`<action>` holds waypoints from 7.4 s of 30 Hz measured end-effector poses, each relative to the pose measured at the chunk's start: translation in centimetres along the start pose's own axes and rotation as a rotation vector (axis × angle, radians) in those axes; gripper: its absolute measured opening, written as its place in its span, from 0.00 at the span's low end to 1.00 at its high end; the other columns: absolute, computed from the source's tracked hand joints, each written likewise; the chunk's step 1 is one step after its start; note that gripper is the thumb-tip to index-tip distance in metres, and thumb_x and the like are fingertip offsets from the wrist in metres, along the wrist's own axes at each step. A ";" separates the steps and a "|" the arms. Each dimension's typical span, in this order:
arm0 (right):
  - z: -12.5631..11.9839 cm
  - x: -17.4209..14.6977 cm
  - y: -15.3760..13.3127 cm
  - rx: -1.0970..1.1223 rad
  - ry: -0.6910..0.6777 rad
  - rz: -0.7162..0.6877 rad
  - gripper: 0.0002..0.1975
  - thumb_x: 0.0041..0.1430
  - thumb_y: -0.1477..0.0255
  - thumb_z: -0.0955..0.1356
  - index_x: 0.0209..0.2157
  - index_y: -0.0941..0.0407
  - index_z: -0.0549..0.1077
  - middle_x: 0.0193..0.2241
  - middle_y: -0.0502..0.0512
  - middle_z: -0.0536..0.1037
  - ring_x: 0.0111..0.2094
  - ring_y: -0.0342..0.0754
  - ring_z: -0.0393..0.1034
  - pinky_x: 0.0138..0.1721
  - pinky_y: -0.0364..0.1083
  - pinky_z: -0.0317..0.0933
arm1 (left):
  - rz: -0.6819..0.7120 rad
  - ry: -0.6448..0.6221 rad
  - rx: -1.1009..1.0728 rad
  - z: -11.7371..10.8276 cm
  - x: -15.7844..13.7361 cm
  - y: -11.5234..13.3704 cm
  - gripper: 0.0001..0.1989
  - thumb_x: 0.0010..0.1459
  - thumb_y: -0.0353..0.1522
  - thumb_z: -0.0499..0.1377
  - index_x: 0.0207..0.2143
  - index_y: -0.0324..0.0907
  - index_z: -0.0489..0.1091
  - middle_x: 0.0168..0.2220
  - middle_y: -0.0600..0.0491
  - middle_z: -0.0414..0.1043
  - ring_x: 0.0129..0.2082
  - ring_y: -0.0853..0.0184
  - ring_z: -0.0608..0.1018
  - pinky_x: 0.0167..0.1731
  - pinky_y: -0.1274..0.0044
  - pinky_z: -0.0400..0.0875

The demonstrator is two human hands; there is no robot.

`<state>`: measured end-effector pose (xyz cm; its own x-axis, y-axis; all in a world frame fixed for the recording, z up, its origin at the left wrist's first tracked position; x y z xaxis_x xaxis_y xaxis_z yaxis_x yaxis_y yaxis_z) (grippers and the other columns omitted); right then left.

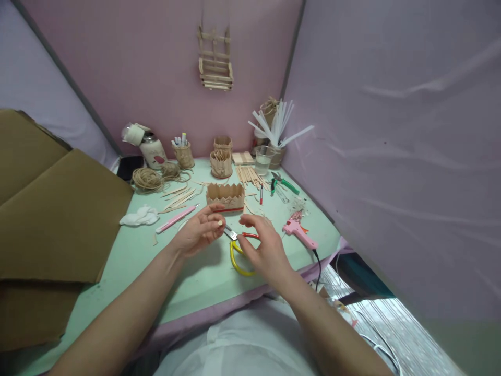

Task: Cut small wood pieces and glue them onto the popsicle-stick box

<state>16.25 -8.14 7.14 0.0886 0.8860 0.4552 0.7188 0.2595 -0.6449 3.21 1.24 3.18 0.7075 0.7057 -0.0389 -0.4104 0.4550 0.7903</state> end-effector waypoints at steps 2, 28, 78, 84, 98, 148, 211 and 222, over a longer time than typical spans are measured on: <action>-0.4 0.2 -0.8 0.108 0.027 -0.052 0.16 0.56 0.74 0.66 0.47 0.51 0.63 0.41 0.53 0.73 0.43 0.47 0.68 0.45 0.49 0.62 | -0.044 -0.029 0.012 0.3 0.0 -0.8 0.23 0.43 0.26 0.66 0.43 0.41 0.66 0.28 0.55 0.73 0.27 0.75 0.74 0.31 0.82 0.66; 0.9 -0.2 0.1 0.384 0.016 0.030 0.23 0.54 0.77 0.66 0.50 0.51 0.56 0.34 0.50 0.74 0.40 0.45 0.70 0.47 0.51 0.63 | -0.181 -0.070 -0.002 1.1 -0.2 -3.2 0.22 0.43 0.29 0.67 0.42 0.41 0.66 0.28 0.55 0.72 0.23 0.77 0.70 0.28 0.82 0.63; 0.9 -3.6 3.3 -0.128 -0.217 0.290 0.14 0.50 0.65 0.66 0.37 0.53 0.61 0.22 0.44 0.61 0.23 0.44 0.59 0.24 0.42 0.53 | 0.171 0.277 0.032 0.6 -0.4 -1.3 0.13 0.43 0.29 0.64 0.33 0.42 0.66 0.31 0.57 0.70 0.32 0.73 0.72 0.35 0.78 0.66; 1.0 -3.7 3.1 -0.147 -0.216 0.293 0.13 0.50 0.64 0.66 0.36 0.52 0.60 0.21 0.43 0.61 0.22 0.43 0.58 0.23 0.42 0.51 | 0.165 0.227 0.013 0.8 -0.4 -1.4 0.13 0.45 0.28 0.63 0.34 0.43 0.65 0.33 0.57 0.69 0.33 0.74 0.72 0.36 0.78 0.67; 0.8 -3.7 3.0 -0.189 -0.211 0.315 0.13 0.50 0.64 0.66 0.34 0.52 0.59 0.21 0.43 0.60 0.21 0.42 0.57 0.23 0.41 0.49 | 0.164 0.201 -0.007 1.1 -0.4 -1.5 0.13 0.45 0.27 0.62 0.34 0.42 0.64 0.33 0.56 0.71 0.34 0.72 0.73 0.40 0.74 0.68; 0.1 -3.1 4.3 -0.201 -0.207 0.400 0.13 0.53 0.63 0.64 0.26 0.52 0.52 0.18 0.42 0.58 0.19 0.42 0.55 0.21 0.40 0.48 | 0.099 0.196 0.042 1.0 -0.5 -1.9 0.14 0.44 0.29 0.65 0.34 0.41 0.64 0.29 0.58 0.69 0.31 0.73 0.74 0.37 0.77 0.68; -6.9 -1.5 15.3 -0.740 -0.204 0.488 0.20 0.49 0.63 0.67 0.39 0.64 0.70 0.38 0.70 0.73 0.41 0.60 0.66 0.40 0.52 0.57 | -0.141 -0.007 -0.086 1.1 -0.3 -2.5 0.18 0.43 0.27 0.66 0.38 0.41 0.65 0.29 0.55 0.68 0.25 0.77 0.69 0.24 0.84 0.60; -7.5 -1.8 15.6 -0.448 -0.090 0.573 0.17 0.55 0.58 0.60 0.32 0.58 0.70 0.27 0.58 0.74 0.28 0.50 0.68 0.27 0.45 0.56 | -0.141 0.015 -0.135 0.1 0.1 -3.0 0.17 0.45 0.26 0.65 0.39 0.40 0.64 0.29 0.55 0.66 0.26 0.77 0.69 0.24 0.84 0.61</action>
<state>32.43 -8.53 0.86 0.4924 0.8685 0.0571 0.7913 -0.4194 -0.4450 4.54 -0.07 0.86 0.7551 0.6374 -0.1533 -0.3819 0.6178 0.6873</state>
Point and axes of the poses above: each hand's wrist, its own x-axis towards the middle knuckle, its own z-axis out of the palm, y = z × x, the point moved 5 cm from there along x, towards the middle knuckle
